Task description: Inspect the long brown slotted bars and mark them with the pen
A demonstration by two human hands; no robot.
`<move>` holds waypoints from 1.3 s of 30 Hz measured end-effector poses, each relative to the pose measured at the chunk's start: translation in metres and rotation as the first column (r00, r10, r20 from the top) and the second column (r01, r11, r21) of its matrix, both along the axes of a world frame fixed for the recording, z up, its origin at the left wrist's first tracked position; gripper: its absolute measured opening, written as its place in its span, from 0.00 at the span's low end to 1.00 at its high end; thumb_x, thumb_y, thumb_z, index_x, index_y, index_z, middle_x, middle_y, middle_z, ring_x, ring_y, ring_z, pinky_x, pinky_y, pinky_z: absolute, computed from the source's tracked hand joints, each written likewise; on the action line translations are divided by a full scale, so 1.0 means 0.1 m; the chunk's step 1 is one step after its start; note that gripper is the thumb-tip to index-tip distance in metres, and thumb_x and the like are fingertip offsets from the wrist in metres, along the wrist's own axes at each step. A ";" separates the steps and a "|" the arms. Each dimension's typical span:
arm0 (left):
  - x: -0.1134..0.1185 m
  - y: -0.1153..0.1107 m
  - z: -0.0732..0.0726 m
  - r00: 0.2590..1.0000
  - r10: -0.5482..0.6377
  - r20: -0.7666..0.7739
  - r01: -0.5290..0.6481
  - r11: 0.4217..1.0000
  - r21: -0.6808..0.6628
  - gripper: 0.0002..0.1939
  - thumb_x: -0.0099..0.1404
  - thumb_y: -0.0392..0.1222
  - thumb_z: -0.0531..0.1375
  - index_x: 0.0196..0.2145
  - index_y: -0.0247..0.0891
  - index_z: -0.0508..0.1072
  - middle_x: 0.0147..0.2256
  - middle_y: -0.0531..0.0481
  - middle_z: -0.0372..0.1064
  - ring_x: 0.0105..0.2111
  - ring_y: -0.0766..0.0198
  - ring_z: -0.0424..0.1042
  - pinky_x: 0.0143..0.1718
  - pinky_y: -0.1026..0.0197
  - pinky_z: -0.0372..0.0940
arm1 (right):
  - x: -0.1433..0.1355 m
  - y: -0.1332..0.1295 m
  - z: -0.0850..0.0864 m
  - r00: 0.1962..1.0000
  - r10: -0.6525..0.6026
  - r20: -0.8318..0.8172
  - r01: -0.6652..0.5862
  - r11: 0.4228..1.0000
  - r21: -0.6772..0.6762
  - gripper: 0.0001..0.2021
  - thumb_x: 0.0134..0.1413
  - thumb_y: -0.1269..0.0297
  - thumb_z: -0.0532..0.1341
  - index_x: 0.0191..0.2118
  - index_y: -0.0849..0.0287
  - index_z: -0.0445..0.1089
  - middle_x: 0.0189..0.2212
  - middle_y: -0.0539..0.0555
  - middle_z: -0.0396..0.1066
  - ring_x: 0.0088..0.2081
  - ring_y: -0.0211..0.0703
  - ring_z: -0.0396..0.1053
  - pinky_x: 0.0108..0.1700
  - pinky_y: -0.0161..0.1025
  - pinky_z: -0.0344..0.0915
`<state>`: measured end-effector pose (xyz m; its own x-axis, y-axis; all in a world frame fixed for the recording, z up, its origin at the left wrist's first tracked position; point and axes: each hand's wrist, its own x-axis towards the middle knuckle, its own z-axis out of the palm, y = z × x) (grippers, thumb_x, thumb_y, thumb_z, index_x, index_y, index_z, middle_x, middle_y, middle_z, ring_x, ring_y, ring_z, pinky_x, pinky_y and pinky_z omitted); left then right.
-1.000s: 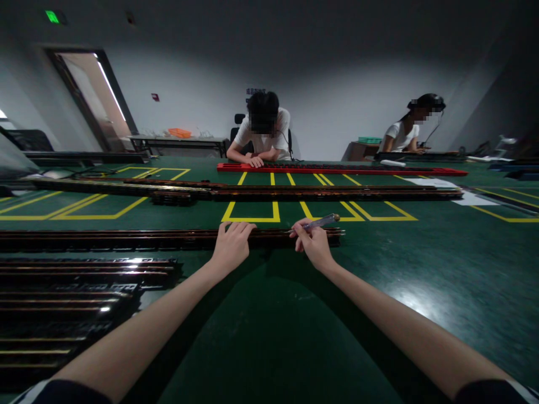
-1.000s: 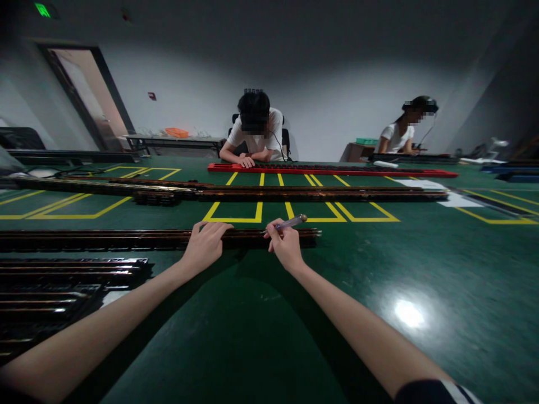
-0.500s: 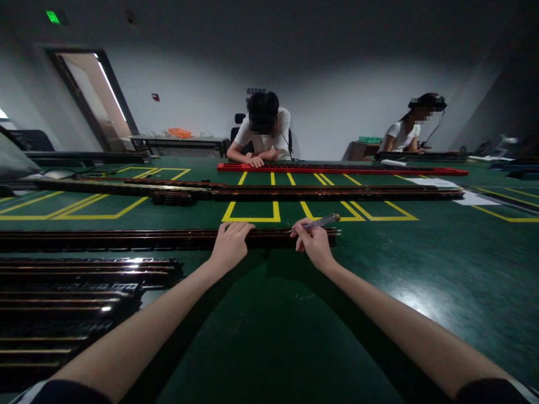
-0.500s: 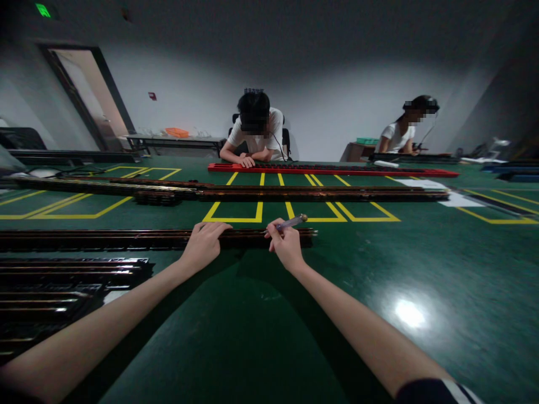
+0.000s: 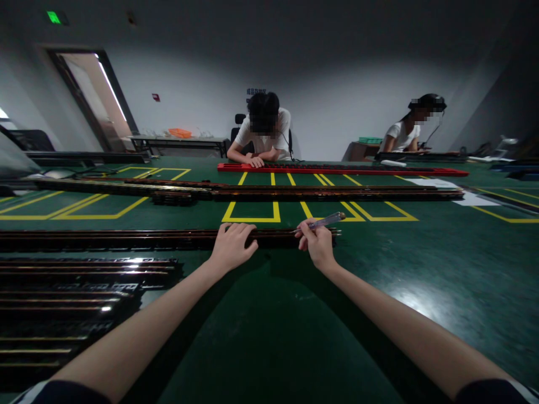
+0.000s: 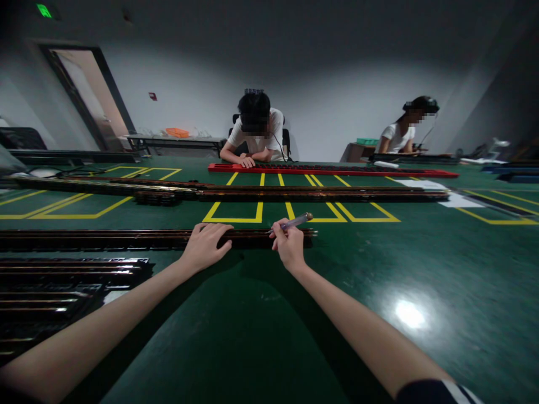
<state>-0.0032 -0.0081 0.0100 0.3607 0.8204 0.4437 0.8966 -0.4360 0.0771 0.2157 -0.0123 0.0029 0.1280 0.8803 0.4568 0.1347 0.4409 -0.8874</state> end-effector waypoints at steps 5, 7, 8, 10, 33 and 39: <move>0.00 0.00 0.00 1.000 -0.005 -0.001 0.005 1.000 -0.010 0.22 0.65 0.51 0.50 0.50 0.37 0.70 0.48 0.41 0.73 0.49 0.51 0.70 0.54 0.44 0.55 | 0.01 0.00 0.00 0.999 0.041 0.023 -0.041 0.999 -0.019 0.19 0.53 0.45 0.59 0.27 0.59 0.65 0.22 0.50 0.68 0.15 0.32 0.64 0.16 0.30 0.59; 0.00 0.01 -0.01 1.000 -0.004 -0.012 0.004 1.000 -0.002 0.22 0.66 0.52 0.50 0.49 0.38 0.71 0.47 0.41 0.73 0.48 0.51 0.70 0.54 0.44 0.56 | 0.01 0.00 0.00 0.998 0.054 0.030 -0.053 0.998 -0.033 0.19 0.53 0.46 0.59 0.27 0.59 0.65 0.22 0.50 0.68 0.16 0.32 0.64 0.16 0.29 0.59; 0.00 0.02 -0.01 1.000 -0.001 -0.019 0.001 1.000 0.004 0.22 0.66 0.53 0.50 0.49 0.38 0.71 0.47 0.41 0.73 0.48 0.50 0.70 0.53 0.44 0.56 | 0.02 0.00 0.00 0.998 0.058 0.031 -0.056 0.998 -0.036 0.19 0.53 0.46 0.59 0.27 0.59 0.65 0.22 0.50 0.69 0.16 0.32 0.64 0.16 0.29 0.59; 0.00 0.03 -0.02 1.000 0.004 -0.030 -0.003 1.000 0.018 0.22 0.66 0.53 0.51 0.48 0.37 0.71 0.46 0.40 0.74 0.47 0.50 0.71 0.53 0.44 0.57 | 0.02 0.00 -0.01 0.997 0.065 0.031 -0.064 0.997 -0.035 0.19 0.53 0.46 0.59 0.28 0.59 0.65 0.23 0.50 0.69 0.16 0.32 0.64 0.16 0.29 0.60; 0.01 0.03 -0.07 1.000 -0.003 -0.031 0.005 0.997 0.073 0.17 0.66 0.39 0.50 0.50 0.36 0.70 0.48 0.41 0.73 0.50 0.53 0.69 0.55 0.44 0.55 | -0.01 -0.02 0.04 0.988 0.108 0.111 -0.107 0.994 -0.022 0.22 0.52 0.42 0.58 0.28 0.59 0.66 0.24 0.52 0.71 0.17 0.32 0.65 0.17 0.30 0.61; 0.01 0.02 -0.06 0.999 0.000 -0.042 0.004 0.996 0.084 0.19 0.65 0.35 0.48 0.50 0.36 0.70 0.48 0.42 0.73 0.50 0.53 0.70 0.55 0.44 0.55 | 0.00 -0.03 0.05 0.983 0.114 0.144 -0.113 0.994 -0.012 0.22 0.53 0.42 0.57 0.28 0.59 0.66 0.25 0.53 0.71 0.17 0.33 0.66 0.17 0.31 0.61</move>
